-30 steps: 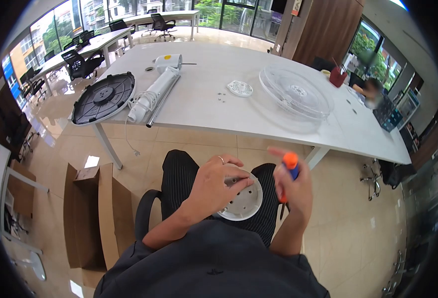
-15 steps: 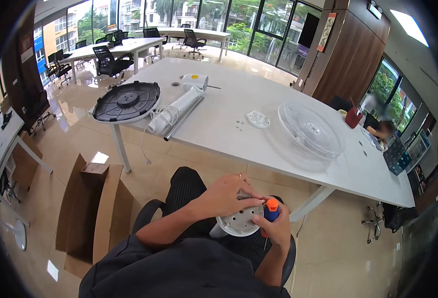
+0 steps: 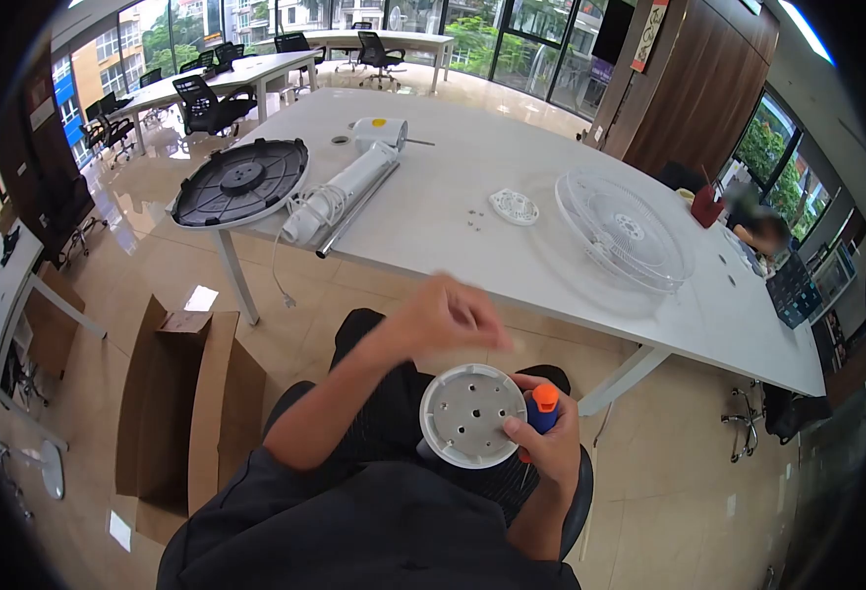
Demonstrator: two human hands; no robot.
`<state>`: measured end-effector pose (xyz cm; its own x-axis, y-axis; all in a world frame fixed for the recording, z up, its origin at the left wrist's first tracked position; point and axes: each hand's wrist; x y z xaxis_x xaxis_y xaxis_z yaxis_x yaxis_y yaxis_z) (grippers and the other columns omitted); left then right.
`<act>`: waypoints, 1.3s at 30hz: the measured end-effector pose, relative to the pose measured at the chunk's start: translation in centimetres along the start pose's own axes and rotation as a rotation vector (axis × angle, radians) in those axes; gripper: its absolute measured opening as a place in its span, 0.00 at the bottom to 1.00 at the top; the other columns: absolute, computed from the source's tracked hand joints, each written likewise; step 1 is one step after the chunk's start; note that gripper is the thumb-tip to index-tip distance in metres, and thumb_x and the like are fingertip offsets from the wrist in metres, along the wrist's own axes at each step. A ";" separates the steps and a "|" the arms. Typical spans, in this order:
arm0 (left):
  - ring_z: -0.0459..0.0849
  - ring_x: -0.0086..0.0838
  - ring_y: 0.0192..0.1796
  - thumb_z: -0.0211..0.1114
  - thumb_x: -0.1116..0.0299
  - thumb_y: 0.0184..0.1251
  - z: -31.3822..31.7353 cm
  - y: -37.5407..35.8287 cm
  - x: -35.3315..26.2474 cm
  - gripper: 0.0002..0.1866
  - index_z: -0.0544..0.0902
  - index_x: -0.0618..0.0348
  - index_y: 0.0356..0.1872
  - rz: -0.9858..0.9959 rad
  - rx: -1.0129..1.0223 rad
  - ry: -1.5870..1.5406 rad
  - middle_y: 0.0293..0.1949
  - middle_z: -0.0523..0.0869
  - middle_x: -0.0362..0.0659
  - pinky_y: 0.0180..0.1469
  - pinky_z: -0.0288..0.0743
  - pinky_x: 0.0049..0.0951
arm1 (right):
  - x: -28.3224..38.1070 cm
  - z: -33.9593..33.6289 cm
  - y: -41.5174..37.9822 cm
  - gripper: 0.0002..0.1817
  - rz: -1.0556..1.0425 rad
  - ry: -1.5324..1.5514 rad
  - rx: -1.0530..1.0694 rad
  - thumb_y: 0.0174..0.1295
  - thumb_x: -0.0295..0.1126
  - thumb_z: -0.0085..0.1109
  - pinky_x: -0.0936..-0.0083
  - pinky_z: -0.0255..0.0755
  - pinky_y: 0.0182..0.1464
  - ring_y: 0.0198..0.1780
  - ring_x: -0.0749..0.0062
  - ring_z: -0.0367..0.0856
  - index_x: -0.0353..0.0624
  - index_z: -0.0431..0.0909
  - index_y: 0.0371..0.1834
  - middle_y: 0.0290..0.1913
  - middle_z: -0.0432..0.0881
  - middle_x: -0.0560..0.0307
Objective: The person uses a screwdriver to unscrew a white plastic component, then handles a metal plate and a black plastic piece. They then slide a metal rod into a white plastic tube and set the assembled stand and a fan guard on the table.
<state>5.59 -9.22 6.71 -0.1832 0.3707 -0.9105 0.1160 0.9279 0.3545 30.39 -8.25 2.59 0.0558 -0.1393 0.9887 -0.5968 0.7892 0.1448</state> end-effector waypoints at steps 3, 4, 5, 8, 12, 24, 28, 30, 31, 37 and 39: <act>0.82 0.17 0.28 0.77 0.64 0.59 -3.5 5.3 6.1 0.11 0.91 0.62 0.33 -0.129 -0.277 -0.019 0.28 0.89 0.38 0.32 0.77 0.20 | 0.3 0.0 0.2 0.28 0.083 0.064 -0.002 0.48 0.32 0.78 0.83 0.74 0.40 0.36 0.83 0.79 0.33 0.81 0.53 0.36 0.83 0.62; 0.82 0.17 0.28 0.76 0.65 0.59 -4.9 7.2 8.9 0.11 0.91 0.64 0.34 -0.200 -0.369 0.030 0.29 0.89 0.39 0.31 0.76 0.18 | 0.1 -0.1 0.3 0.27 0.061 0.076 0.005 0.49 0.31 0.77 0.84 0.74 0.39 0.35 0.84 0.79 0.33 0.81 0.53 0.36 0.83 0.62; 0.82 0.17 0.27 0.77 0.64 0.58 -6.1 8.8 12.0 0.12 0.91 0.65 0.34 -0.232 -0.456 0.091 0.28 0.89 0.39 0.30 0.76 0.18 | 0.1 -0.1 0.5 0.27 0.035 0.087 0.011 0.49 0.31 0.77 0.84 0.73 0.38 0.35 0.85 0.79 0.34 0.81 0.53 0.36 0.83 0.62; 0.86 0.26 0.29 0.78 0.63 0.54 -9.1 12.7 20.6 0.13 0.90 0.64 0.32 -0.299 -0.634 0.373 0.28 0.90 0.44 0.37 0.80 0.28 | 0.1 -0.3 1.0 0.26 0.023 0.090 0.000 0.49 0.29 0.77 0.80 0.75 0.48 0.41 0.80 0.81 0.33 0.81 0.53 0.40 0.85 0.59; 0.87 0.33 0.35 0.79 0.65 0.52 -10.0 16.8 27.6 0.10 0.89 0.60 0.27 -0.180 -0.726 0.562 0.30 0.89 0.45 0.47 0.79 0.34 | 0.1 -0.7 2.2 0.27 0.071 0.114 0.021 0.49 0.28 0.77 0.78 0.76 0.50 0.44 0.79 0.82 0.33 0.81 0.54 0.43 0.86 0.57; 0.83 0.36 0.42 0.77 0.56 0.54 -10.0 20.9 29.3 0.15 0.91 0.56 0.35 -0.272 -0.650 0.856 0.33 0.88 0.44 0.48 0.76 0.39 | -1.0 -3.0 5.4 0.27 0.141 0.105 0.015 0.49 0.29 0.77 0.83 0.74 0.45 0.37 0.83 0.79 0.34 0.81 0.55 0.34 0.83 0.63; 0.84 0.32 0.42 0.75 0.54 0.60 -9.5 16.9 27.2 0.19 0.89 0.58 0.45 -0.102 -0.840 0.558 0.37 0.88 0.46 0.49 0.76 0.33 | -1.0 -3.0 5.5 0.27 0.117 0.107 0.037 0.49 0.28 0.77 0.80 0.75 0.48 0.42 0.80 0.81 0.34 0.81 0.54 0.39 0.84 0.60; 0.84 0.27 0.42 0.70 0.54 0.66 -8.2 12.5 22.9 0.21 0.87 0.60 0.51 -0.142 -0.854 0.320 0.40 0.88 0.45 0.49 0.77 0.29 | -1.1 -3.0 5.6 0.26 0.101 0.118 0.050 0.50 0.28 0.77 0.76 0.75 0.53 0.47 0.77 0.81 0.33 0.81 0.53 0.46 0.85 0.56; 0.85 0.25 0.43 0.68 0.54 0.69 -6.6 9.4 19.2 0.22 0.86 0.63 0.52 -0.183 -0.832 0.226 0.43 0.88 0.45 0.49 0.77 0.27 | -1.0 -3.0 5.6 0.25 0.087 0.102 0.055 0.50 0.29 0.76 0.77 0.75 0.52 0.46 0.77 0.81 0.33 0.81 0.53 0.45 0.85 0.56; 0.83 0.35 0.58 0.75 0.52 0.59 4.1 -5.4 2.7 0.33 0.81 0.68 0.58 -0.011 -0.388 -0.371 0.56 0.83 0.52 0.61 0.74 0.34 | 0.1 -2.0 5.0 0.23 0.192 0.062 0.050 0.53 0.31 0.75 0.79 0.75 0.45 0.39 0.81 0.80 0.34 0.81 0.51 0.37 0.83 0.62; 0.80 0.40 0.63 0.83 0.55 0.45 5.1 -6.8 -0.5 0.39 0.80 0.64 0.59 0.188 -0.248 0.298 0.65 0.75 0.55 0.63 0.73 0.36 | 0.0 -0.9 4.7 0.21 0.021 0.055 0.051 0.54 0.33 0.76 0.88 0.66 0.29 0.26 0.89 0.73 0.36 0.82 0.50 0.27 0.79 0.67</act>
<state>9.84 -15.91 3.71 -0.4593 0.4961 -0.7369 -0.0570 0.8114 0.5818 28.32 -3.94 3.33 0.0863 -0.0891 0.9923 -0.6380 0.7600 0.1237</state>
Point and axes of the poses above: each hand's wrist, its own y-axis towards the middle knuckle, its own z-axis out of the palm, x = y × z
